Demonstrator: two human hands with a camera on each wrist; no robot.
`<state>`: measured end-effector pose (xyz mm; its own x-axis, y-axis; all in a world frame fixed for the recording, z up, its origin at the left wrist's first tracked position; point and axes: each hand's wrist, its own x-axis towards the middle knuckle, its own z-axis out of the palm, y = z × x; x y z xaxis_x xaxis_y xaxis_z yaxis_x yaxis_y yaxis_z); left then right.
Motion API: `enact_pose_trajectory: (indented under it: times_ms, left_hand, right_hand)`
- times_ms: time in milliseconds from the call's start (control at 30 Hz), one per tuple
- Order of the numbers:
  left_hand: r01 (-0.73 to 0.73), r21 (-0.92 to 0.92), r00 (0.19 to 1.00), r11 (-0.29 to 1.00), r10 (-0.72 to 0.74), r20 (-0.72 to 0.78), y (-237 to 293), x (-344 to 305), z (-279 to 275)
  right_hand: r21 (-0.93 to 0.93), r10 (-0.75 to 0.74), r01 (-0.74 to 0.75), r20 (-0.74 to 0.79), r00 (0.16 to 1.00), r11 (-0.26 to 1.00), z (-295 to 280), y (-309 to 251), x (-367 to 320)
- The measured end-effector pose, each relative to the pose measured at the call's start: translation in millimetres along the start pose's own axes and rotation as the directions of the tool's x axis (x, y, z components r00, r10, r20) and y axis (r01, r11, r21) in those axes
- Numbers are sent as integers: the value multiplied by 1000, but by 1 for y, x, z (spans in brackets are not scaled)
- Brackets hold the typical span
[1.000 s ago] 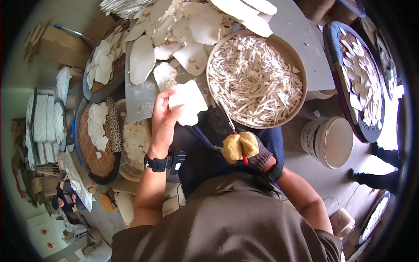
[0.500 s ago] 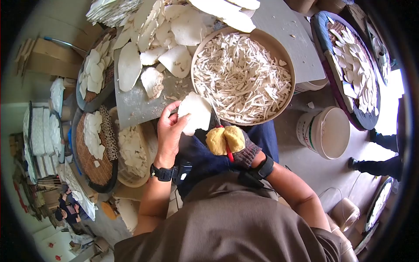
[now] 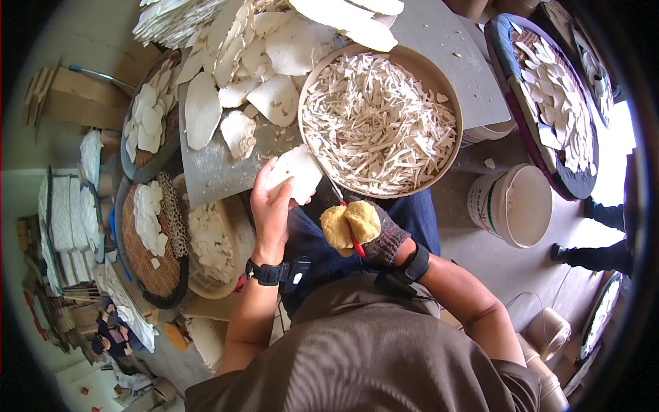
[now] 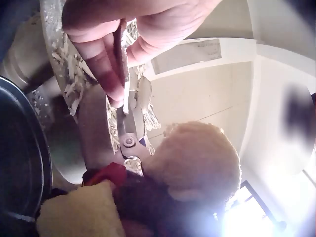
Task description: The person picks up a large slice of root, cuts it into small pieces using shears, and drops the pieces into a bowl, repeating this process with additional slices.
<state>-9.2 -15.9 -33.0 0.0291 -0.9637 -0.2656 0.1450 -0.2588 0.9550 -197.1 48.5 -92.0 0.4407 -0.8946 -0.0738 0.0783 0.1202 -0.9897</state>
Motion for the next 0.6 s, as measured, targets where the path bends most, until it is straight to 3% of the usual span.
enact_pose_trajectory:
  times_ms: [133, 267, 433, 567, 600]
  left_hand:
    - [-14, 51, 998, 999, 12, 54, 2, 2, -4]
    - [-121, 187, 989, 975, 104, 102, -5, 2, -9]
    - [-16, 87, 995, 996, 7, 97, 3, -1, -4]
    - [-34, 136, 996, 990, 22, 91, 0, 2, -6]
    - [1, 135, 992, 991, -18, 121, 4, 3, -7]
  right_hand:
    - [-72, -38, 39, 19, 999, 997, -2, 5, -3]
    - [122, 45, -47, 17, 999, 991, -3, 11, -1]
    - [238, 57, -55, -1, 998, 970, -1, 13, 1]
    - [-44, 20, -19, 7, 1000, 999, -7, -5, -3]
    - [-22, 18, -18, 6, 1000, 1000, -7, -5, -3]
